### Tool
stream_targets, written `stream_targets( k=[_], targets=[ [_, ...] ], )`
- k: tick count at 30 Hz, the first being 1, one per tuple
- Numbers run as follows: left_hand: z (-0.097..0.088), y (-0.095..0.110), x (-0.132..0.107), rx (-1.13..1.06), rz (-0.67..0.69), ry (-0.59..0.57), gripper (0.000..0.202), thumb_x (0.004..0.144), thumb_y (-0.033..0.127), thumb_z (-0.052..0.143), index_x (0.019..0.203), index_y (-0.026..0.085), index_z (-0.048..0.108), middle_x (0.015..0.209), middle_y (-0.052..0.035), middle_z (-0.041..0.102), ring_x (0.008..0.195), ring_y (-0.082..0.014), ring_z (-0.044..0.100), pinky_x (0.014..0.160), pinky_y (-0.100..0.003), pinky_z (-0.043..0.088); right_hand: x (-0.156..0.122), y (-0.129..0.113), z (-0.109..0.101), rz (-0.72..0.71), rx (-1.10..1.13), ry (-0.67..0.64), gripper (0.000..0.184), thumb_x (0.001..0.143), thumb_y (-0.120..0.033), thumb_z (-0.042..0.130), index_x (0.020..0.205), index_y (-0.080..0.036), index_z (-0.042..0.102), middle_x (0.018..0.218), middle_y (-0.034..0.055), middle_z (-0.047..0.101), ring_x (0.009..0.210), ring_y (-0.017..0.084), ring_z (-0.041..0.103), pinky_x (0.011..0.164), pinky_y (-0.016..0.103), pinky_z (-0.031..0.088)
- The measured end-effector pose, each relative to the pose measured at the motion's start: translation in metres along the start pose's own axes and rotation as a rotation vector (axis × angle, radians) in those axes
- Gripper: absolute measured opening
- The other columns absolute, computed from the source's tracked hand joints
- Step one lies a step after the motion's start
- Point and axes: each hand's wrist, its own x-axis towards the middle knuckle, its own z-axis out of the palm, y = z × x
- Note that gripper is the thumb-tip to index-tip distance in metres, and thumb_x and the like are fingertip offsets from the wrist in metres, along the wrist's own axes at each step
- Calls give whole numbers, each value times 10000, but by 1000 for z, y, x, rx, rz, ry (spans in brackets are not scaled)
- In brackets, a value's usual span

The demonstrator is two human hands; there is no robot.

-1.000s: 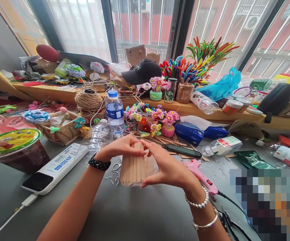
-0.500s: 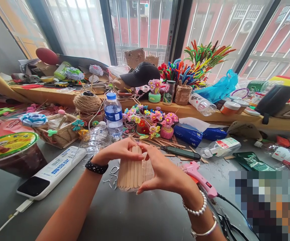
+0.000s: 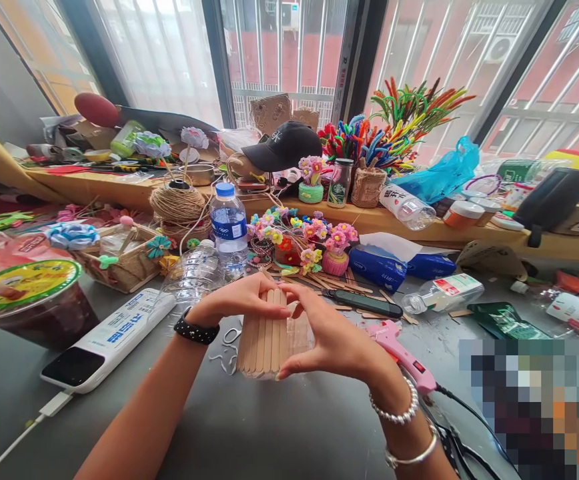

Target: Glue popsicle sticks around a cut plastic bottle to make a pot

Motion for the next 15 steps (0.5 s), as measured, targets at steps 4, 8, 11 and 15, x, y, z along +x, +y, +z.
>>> stream_targets(
  k=[4, 8, 11, 15],
  targets=[
    [0, 2, -1, -3, 10, 6, 464, 636, 573, 566, 581, 115, 510, 576, 11, 454, 531, -87, 402, 462, -192, 311, -1, -1, 1, -11, -35, 18, 912, 562, -473, 683, 1298, -208, 214, 1305, 118, 351, 1091, 229, 450, 937, 381, 385],
    [0, 4, -1, 39, 30, 3, 444, 661, 550, 555, 669, 107, 578, 623, -3, 491, 557, -94, 421, 487, -190, 335, -2, -4, 2, -1, -114, 33, 915, 569, -460, 673, 1308, -177, 212, 1333, 141, 325, 1182, 263, 373, 983, 406, 333],
    [0, 5, -1, 66, 30, 8, 435, 665, 536, 558, 700, 104, 596, 634, -7, 496, 569, -98, 425, 489, -185, 338, -3, -7, 2, 9, -155, 38, 921, 566, -431, 675, 1313, -154, 211, 1338, 152, 323, 1231, 283, 310, 999, 416, 310],
    [0, 4, 0, 89, 24, 6, 435, 669, 534, 553, 709, 103, 593, 625, -4, 484, 562, -97, 412, 487, -185, 337, -3, -11, 2, 21, -162, 31, 917, 565, -424, 673, 1306, -128, 220, 1329, 161, 336, 1227, 280, 318, 995, 399, 319]
  ],
)
